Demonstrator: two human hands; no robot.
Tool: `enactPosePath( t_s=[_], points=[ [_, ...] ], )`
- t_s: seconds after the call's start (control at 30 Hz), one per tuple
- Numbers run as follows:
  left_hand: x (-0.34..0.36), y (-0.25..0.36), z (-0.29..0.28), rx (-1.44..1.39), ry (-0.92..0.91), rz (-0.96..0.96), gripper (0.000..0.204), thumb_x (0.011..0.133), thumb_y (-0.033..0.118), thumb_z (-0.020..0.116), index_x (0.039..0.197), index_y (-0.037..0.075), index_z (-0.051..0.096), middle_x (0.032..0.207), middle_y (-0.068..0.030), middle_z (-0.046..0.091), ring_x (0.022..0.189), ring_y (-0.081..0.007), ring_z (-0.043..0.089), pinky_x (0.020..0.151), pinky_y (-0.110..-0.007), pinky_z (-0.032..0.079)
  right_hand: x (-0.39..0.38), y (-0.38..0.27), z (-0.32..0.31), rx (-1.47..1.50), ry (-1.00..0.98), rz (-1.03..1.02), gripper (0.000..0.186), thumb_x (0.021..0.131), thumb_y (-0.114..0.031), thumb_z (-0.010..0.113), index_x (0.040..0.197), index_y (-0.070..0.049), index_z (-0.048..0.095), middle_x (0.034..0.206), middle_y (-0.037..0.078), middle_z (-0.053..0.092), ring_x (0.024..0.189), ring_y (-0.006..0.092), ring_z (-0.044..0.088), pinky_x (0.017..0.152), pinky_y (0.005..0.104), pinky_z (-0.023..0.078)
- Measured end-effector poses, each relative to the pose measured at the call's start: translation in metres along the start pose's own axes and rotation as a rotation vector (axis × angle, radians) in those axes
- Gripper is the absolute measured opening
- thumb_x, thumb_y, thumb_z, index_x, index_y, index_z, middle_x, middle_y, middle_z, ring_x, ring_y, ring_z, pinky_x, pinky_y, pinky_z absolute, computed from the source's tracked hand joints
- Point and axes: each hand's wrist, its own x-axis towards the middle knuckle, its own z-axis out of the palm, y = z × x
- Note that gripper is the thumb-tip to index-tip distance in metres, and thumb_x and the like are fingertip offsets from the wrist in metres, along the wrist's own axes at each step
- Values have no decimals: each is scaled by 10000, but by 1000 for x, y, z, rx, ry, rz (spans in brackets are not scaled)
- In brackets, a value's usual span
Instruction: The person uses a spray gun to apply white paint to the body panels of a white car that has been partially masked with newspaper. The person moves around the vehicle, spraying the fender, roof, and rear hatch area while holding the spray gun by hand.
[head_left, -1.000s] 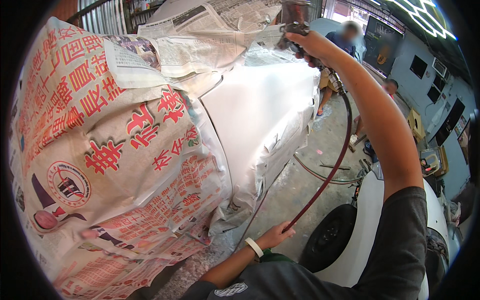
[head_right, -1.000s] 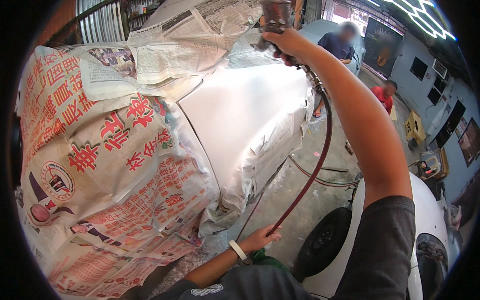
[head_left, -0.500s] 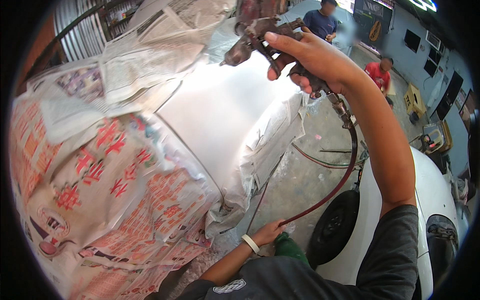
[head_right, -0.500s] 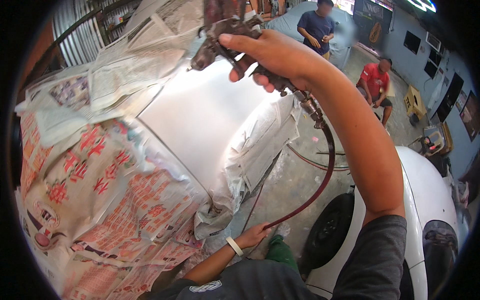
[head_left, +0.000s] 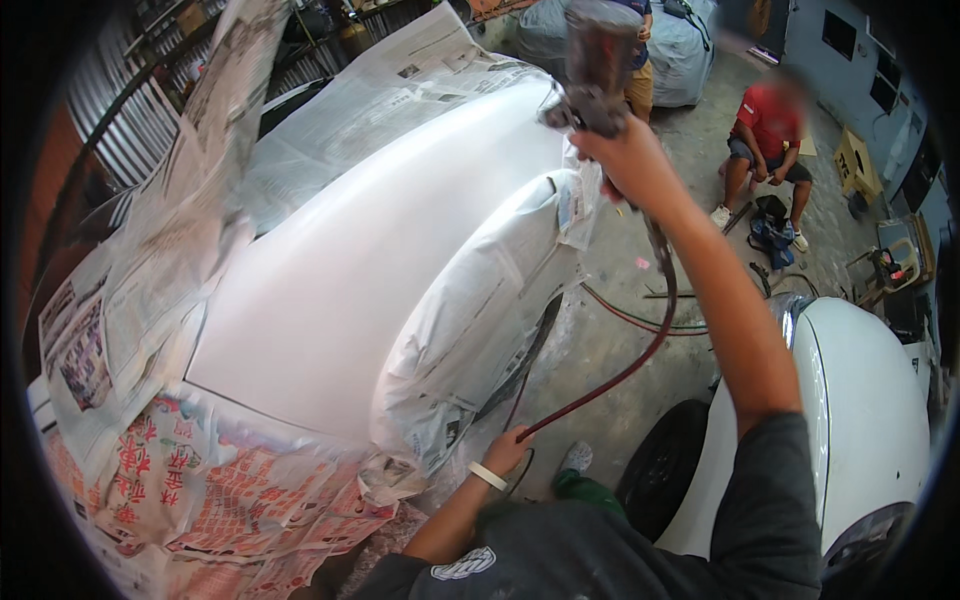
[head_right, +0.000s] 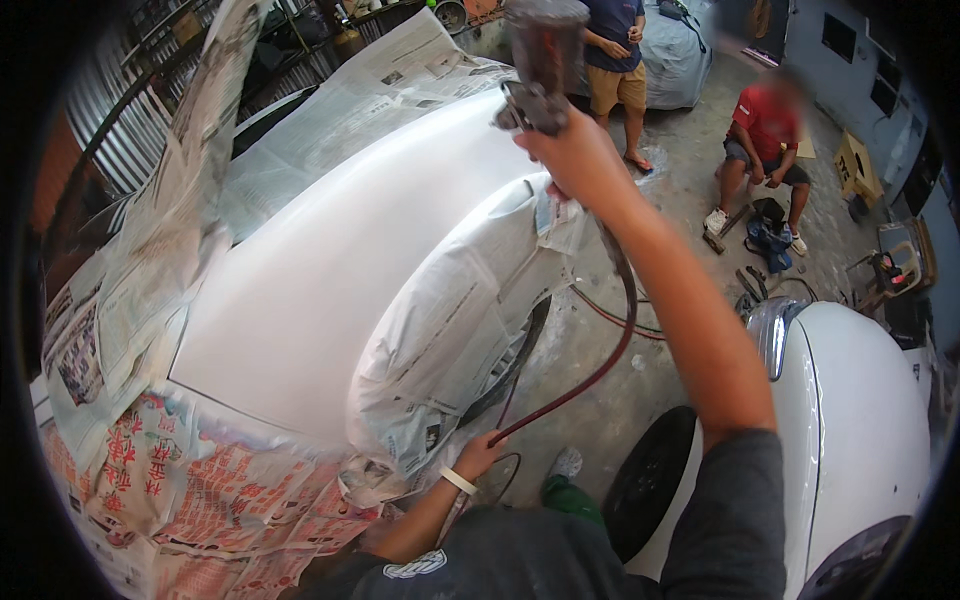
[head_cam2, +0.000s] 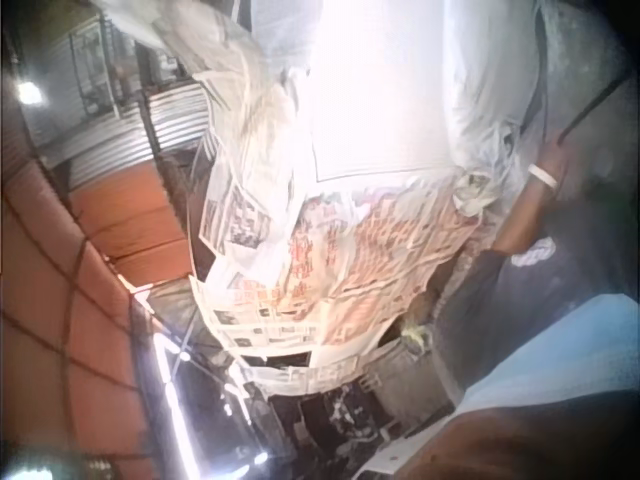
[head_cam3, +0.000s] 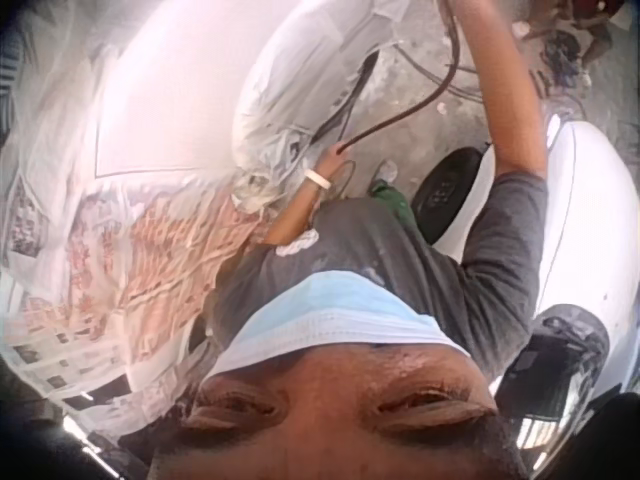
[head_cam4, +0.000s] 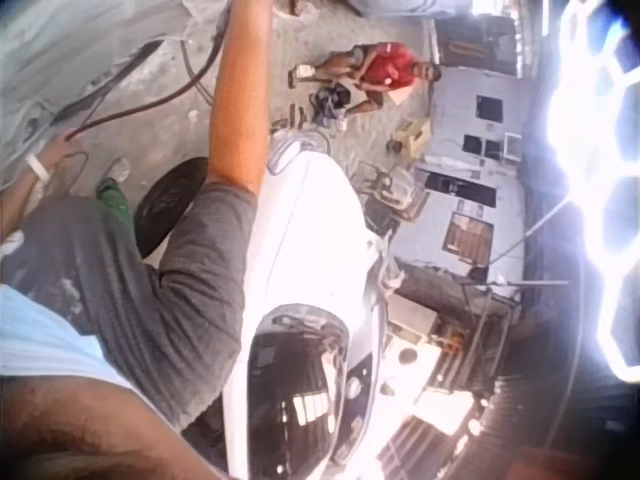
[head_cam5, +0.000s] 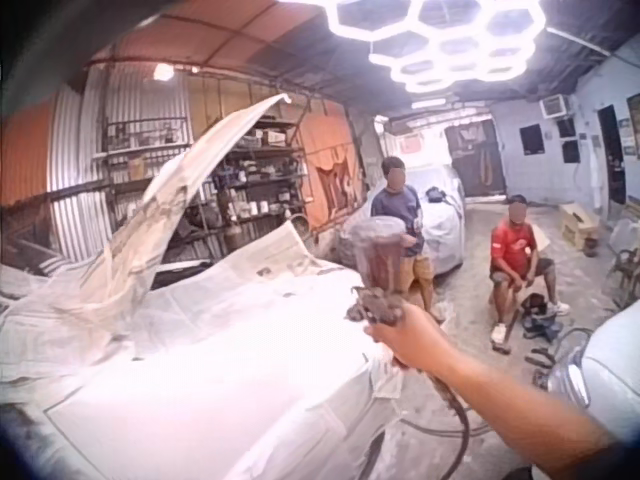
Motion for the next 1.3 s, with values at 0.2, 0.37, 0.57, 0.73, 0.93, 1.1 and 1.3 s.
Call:
enactPosePath(
  t_s=[0.2,0.37,0.57,0.73,0.93,1.1,1.3],
  points=[
    [58,-49,24,165,-19,-126,367,931,245,610,1261,85,588,1082,-188,678,989,-307,654,855,-378,500,-115,80,-55,215,27,232,255,903,-193,654,1073,-6,620,783,4,596,450,84,520,412,248,399],
    [106,-38,35,317,-223,-256,453,919,291,614,1303,57,554,1221,-218,624,1152,-373,581,951,-416,465,-218,165,-73,443,207,537,333,911,-154,636,1198,-2,563,919,61,667,482,71,513,436,229,412],
    [181,-33,71,388,-364,-227,344,961,243,542,1228,29,574,1208,-230,620,1154,-418,560,951,-440,458,-248,222,-101,363,284,808,326,908,-184,656,1167,-1,579,866,50,688,489,63,491,448,234,402],
    [261,-2,80,451,-340,-253,378,986,333,505,1188,21,571,1192,-261,611,1138,-454,550,936,-488,446,-186,260,-116,259,216,794,373,897,-220,692,1170,12,589,835,79,680,577,104,563,532,273,458],
    [361,92,78,514,-367,-311,477,972,435,495,1211,37,604,1190,-267,620,1150,-424,573,965,-476,456,-17,278,-134,-110,-72,503,411,858,-236,738,1165,2,603,900,174,682,820,286,682,747,379,512],
    [422,144,61,539,-416,-404,492,936,474,541,1123,43,686,1131,-242,660,1097,-390,619,940,-462,475,122,287,-135,-283,-188,79,396,811,-165,775,1137,-6,617,982,196,687,886,363,675,763,390,511],
    [446,163,43,464,-375,-440,501,894,469,596,1129,34,672,1113,-234,668,1045,-384,635,916,-456,481,222,314,-116,-271,-223,-57,371,778,-132,797,1080,-1,626,927,217,676,837,384,664,712,375,506]
  ],
)
